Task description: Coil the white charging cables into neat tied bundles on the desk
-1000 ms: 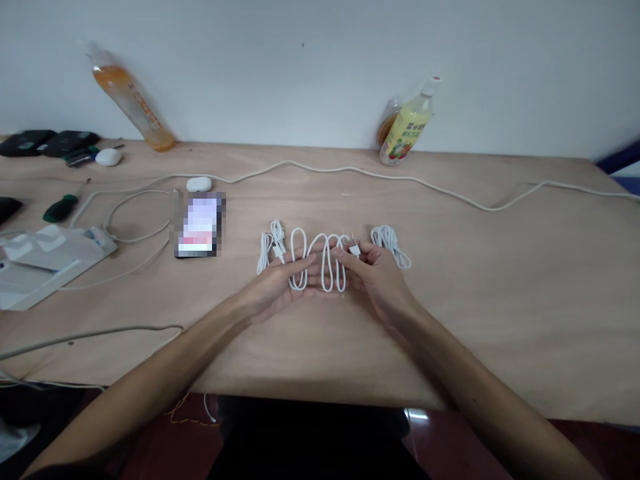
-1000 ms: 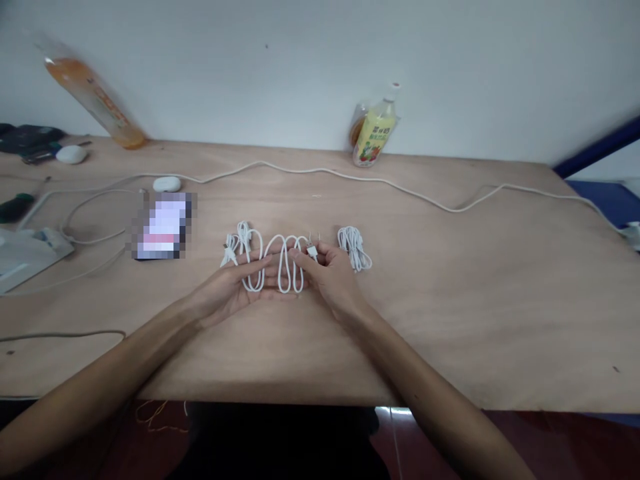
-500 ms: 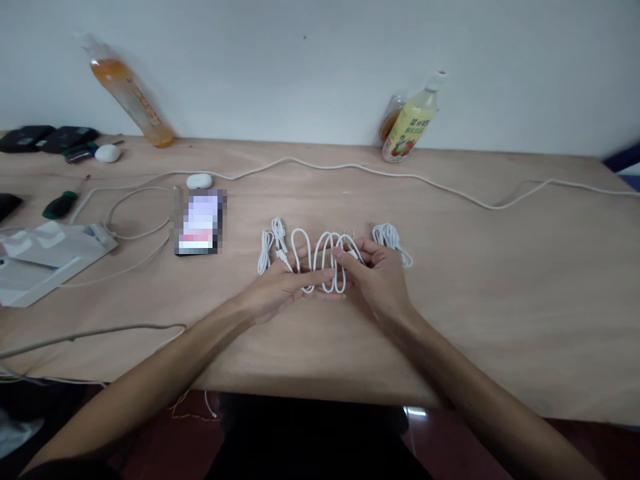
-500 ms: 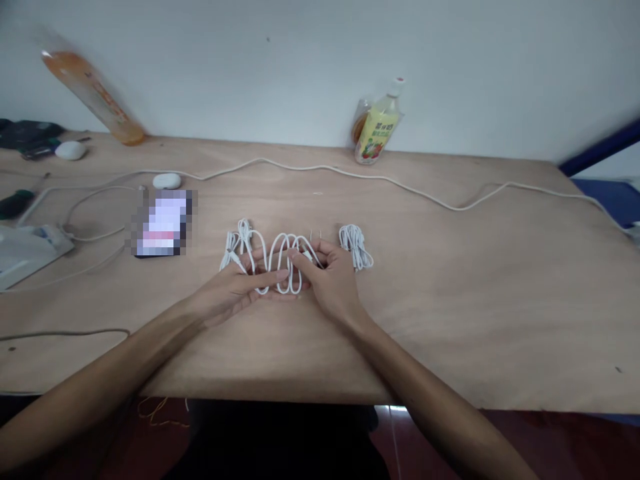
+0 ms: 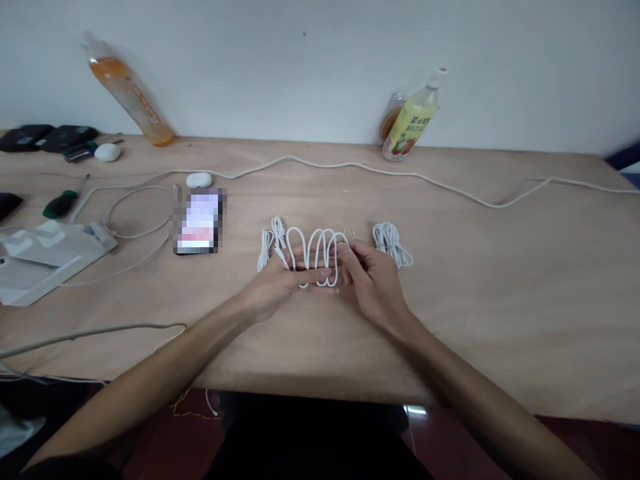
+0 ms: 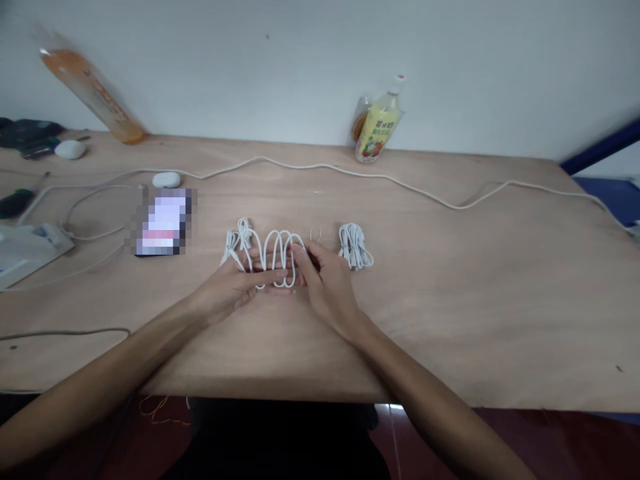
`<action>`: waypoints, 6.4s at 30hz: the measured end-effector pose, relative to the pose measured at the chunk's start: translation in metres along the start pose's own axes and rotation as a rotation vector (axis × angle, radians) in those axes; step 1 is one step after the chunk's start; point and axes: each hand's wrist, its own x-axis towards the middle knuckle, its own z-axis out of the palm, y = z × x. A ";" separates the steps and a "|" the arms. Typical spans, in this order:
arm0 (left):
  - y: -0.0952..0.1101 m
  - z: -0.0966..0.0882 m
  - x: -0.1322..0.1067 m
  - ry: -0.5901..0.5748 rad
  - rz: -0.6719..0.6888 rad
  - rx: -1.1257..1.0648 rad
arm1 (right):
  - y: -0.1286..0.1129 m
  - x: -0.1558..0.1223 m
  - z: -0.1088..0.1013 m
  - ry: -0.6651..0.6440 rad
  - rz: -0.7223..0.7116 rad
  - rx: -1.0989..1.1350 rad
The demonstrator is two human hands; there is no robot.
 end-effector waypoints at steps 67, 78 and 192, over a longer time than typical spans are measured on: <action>0.008 0.000 -0.001 0.049 0.090 0.012 | 0.003 0.014 -0.012 -0.143 0.238 0.359; 0.012 0.004 -0.004 0.057 0.106 0.014 | 0.006 -0.001 0.001 0.214 -0.113 0.056; 0.014 -0.011 0.002 -0.249 -0.050 -0.243 | 0.002 0.009 -0.005 0.005 0.272 0.454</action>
